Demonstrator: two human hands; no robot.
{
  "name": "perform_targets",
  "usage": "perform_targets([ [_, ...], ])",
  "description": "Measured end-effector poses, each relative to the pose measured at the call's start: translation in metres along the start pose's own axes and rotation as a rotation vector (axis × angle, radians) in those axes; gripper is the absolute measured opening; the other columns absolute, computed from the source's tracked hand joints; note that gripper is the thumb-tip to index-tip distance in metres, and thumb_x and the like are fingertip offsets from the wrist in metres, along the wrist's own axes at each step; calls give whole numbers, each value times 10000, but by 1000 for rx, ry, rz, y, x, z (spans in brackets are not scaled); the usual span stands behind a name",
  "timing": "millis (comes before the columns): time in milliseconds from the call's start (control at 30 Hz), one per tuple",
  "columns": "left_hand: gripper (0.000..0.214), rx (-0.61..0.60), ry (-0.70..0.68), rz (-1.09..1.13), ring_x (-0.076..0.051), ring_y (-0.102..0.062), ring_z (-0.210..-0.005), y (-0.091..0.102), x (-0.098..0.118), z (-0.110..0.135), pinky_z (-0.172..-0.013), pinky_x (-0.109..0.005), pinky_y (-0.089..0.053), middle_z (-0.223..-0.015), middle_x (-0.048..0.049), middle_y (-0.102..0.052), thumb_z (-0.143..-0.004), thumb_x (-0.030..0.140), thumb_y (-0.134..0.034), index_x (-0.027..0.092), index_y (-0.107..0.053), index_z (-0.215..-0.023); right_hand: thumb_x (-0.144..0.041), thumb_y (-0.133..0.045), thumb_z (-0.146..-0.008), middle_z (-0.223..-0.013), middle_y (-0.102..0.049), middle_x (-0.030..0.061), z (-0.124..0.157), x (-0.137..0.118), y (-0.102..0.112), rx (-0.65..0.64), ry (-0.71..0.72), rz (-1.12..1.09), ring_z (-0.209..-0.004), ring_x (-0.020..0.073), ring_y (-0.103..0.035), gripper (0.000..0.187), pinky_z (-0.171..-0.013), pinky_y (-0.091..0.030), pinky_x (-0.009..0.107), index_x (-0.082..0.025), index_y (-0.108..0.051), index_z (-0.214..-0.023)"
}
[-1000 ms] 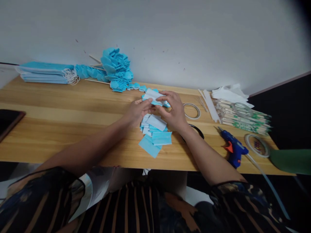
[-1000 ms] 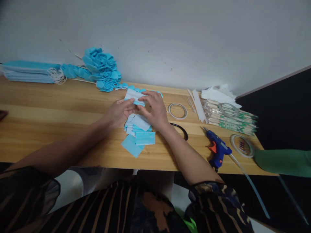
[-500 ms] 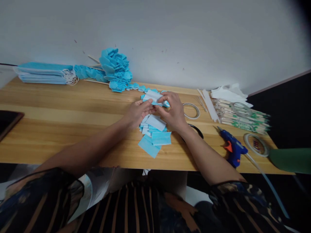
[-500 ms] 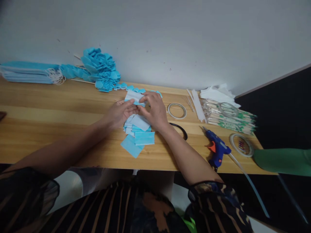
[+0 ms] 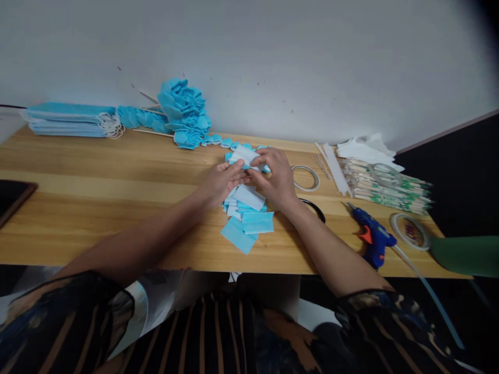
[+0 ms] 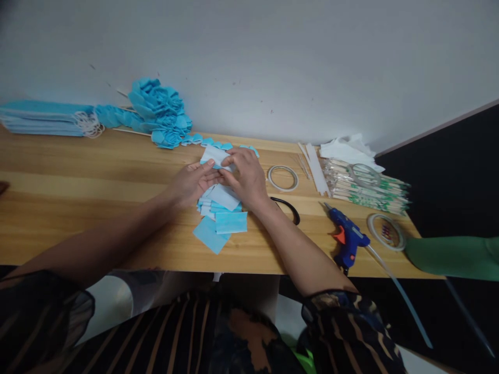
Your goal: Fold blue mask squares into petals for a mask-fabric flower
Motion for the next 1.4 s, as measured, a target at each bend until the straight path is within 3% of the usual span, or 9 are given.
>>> perform_targets([
  [133,176,22,-4,2,-212,-762,-1047,0,2,0,-1013,-360,-550,-987,-104,-798,-908,272,-781,126,-705,-971,-397,-671,-951,-1173,-744,81,-1,-3,4,29,-46,-34,-1143,303,-661,139,-1019,-501,513,-280,-646,-1022],
  [267,158,10,7,-42,-183,-768,-889,0,2,1,-887,-330,-581,-960,-93,-803,-917,266,-768,132,-725,-990,-440,-632,-971,-1161,-747,70,-2,-5,7,41,-140,-146,-1126,275,-671,228,-1007,-518,482,-286,-645,-1139],
  [500,148,-21,64,-143,-151,-719,-672,-2,-1,3,-744,-309,-581,-800,-81,-780,-904,244,-777,105,-737,-874,-373,-662,-933,-904,-709,-13,0,-2,6,46,-317,-228,-857,191,-657,191,-856,-543,375,-285,-623,-1097],
  [667,108,22,74,-111,-141,-714,-676,-4,0,3,-806,-330,-600,-783,-54,-764,-897,205,-781,112,-735,-866,-288,-609,-954,-940,-702,40,-3,-2,7,28,-131,14,-922,246,-628,35,-885,-510,441,-270,-638,-946],
  [767,107,68,46,-88,-134,-714,-701,-3,2,3,-842,-328,-601,-803,-48,-762,-900,180,-771,114,-719,-834,-224,-527,-983,-931,-690,61,-3,-4,7,7,-22,149,-926,252,-622,175,-820,-500,423,-265,-672,-895],
  [933,100,111,7,-69,-137,-725,-753,0,3,1,-850,-303,-603,-794,-53,-758,-919,187,-745,107,-716,-867,-193,-500,-991,-969,-719,50,0,-7,3,-78,44,69,-885,200,-657,235,-713,-507,335,-267,-722,-1004],
  [1167,159,51,-31,-37,-202,-771,-975,-1,3,2,-1031,-378,-579,-882,-95,-786,-906,246,-778,111,-698,-876,-227,-529,-986,-960,-732,65,0,-12,3,-130,5,5,-871,209,-662,180,-775,-530,358,-236,-704,-1031],
  [1400,191,17,-28,-5,-236,-760,-1090,0,2,1,-1087,-415,-548,-914,-109,-796,-896,268,-798,108,-696,-878,-276,-606,-969,-919,-709,57,0,-11,2,-150,-26,18,-840,206,-622,89,-763,-497,346,-224,-674,-945],
])
Point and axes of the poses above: each hand's wrist, its own z-axis away from the middle knuckle, its own y-axis out of the back of the hand, x = y × z, the point moved 2 cm from there along -z, towards the middle knuckle
